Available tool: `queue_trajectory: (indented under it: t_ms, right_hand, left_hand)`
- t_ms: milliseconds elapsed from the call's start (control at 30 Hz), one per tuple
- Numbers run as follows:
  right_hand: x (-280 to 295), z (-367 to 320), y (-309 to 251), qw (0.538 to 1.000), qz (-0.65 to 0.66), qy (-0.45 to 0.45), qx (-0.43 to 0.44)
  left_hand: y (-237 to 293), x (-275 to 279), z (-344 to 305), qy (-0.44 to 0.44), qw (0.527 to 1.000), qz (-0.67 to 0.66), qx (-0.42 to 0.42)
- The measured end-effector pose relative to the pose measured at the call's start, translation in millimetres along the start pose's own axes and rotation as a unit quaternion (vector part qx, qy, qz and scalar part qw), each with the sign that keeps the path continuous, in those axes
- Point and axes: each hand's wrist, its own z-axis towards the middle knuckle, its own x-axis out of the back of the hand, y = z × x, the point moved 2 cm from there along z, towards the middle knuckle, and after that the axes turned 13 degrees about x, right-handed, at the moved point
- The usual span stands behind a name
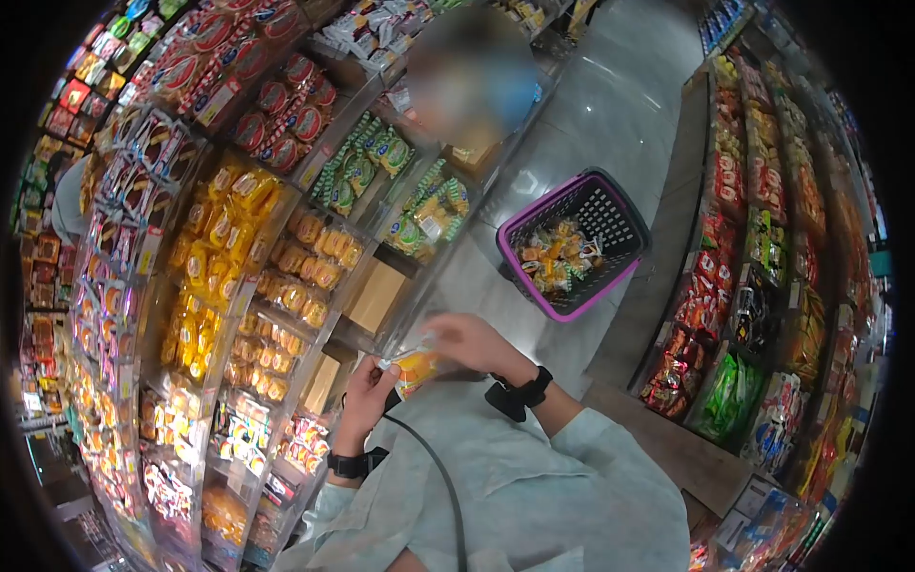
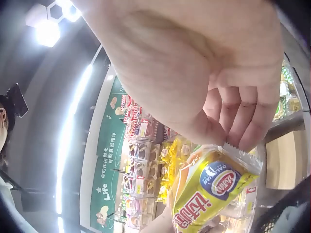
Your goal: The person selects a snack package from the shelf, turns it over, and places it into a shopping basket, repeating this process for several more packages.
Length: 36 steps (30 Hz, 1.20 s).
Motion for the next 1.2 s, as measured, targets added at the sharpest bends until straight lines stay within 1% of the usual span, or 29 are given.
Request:
queue_trajectory:
  t_ms: [33, 133, 167, 233, 300, 333, 367, 533, 633, 667, 767, 867, 900, 933, 1000, 1033, 1133, 1167, 1200]
  right_hand:
    - [2.3, 0.4, -1.5, 1.0, 0.005, 0.014, -0.017]
    - [7.2, 4.1, -12.8, 0.997, -0.011, 0.074, -0.008]
    - [10.2, 7.2, -15.8, 0.996, -0.022, 0.088, -0.02]
    - [12.8, 9.1, -20.1, 0.991, -0.039, 0.117, -0.051]
    - [17.9, 13.0, -25.8, 0.986, -0.045, 0.127, -0.1]
    - [19.2, 13.9, -27.8, 0.982, -0.045, 0.132, -0.127]
    - [19.0, 15.8, -29.6, 0.981, -0.028, 0.151, -0.117]
    - [24.2, 9.6, -27.6, 0.978, -0.065, 0.157, -0.121]
    - [34.8, 6.5, -30.9, 0.977, -0.086, 0.147, -0.126]
    - [40.0, 4.1, -31.9, 0.977, -0.096, 0.142, -0.127]
    - [63.0, -10.4, 0.6, 0.975, -0.002, 0.208, -0.077]
    - [91.1, -13.7, -13.1, 0.939, 0.119, 0.315, -0.07]
    - [104.5, -16.6, -9.8, 0.941, 0.073, 0.323, -0.075]
    - [116.1, -22.1, -8.8, 0.937, 0.081, 0.337, -0.053]
    - [139.5, -33.8, -10.9, 0.925, 0.097, 0.368, -0.012]
    - [154.7, -40.6, -7.6, 0.925, 0.066, 0.375, -0.015]
    - [190.9, -63.2, -19.0, 0.882, 0.078, 0.466, -0.005]
    - [201.6, -73.7, -26.9, 0.869, 0.114, 0.481, -0.008]
    - [216.5, -83.7, -18.1, 0.861, 0.056, 0.505, 0.006]
  left_hand:
    - [0.4, 3.0, 10.9, -0.009, 1.0, 0.016, 0.008]
    - [13.9, 5.2, 38.2, -0.04, 0.999, 0.028, 0.005]
    - [19.0, 6.1, 46.2, -0.051, 0.998, 0.028, 0.002]
    - [32.8, 9.9, 60.3, -0.051, 0.995, 0.09, -0.012]
    - [39.8, 15.0, 76.3, -0.063, 0.987, 0.148, -0.012]
    - [40.4, 16.7, 81.7, -0.073, 0.987, 0.145, -0.004]
    - [41.8, 17.3, 88.0, -0.085, 0.986, 0.143, 0.002]
    - [52.7, 12.6, 115.7, -0.164, 0.981, 0.101, 0.007]
    - [60.4, 5.5, 132.4, -0.167, 0.973, 0.157, -0.003]
    - [63.6, 0.4, 136.6, -0.17, 0.973, 0.155, -0.005]
    - [75.7, -29.0, 148.9, -0.171, 0.975, 0.142, -0.011]
    - [90.9, -67.9, 163.1, -0.146, 0.981, 0.128, -0.027]
    - [95.7, -82.3, 168.5, -0.136, 0.982, 0.128, -0.036]
    - [100.3, -97.2, 172.7, -0.128, 0.983, 0.128, -0.043]
    - [111.1, -130.9, 177.1, -0.145, 0.986, 0.067, -0.05]
    - [118.3, -148.3, 177.9, -0.155, 0.986, 0.036, -0.053]
    - [143.5, -200.4, 175.5, -0.183, 0.978, 0.074, -0.064]
    - [152.6, -217.6, 172.5, -0.201, 0.974, 0.084, -0.065]
    - [163.8, -234.7, 167.4, -0.221, 0.969, 0.094, -0.065]
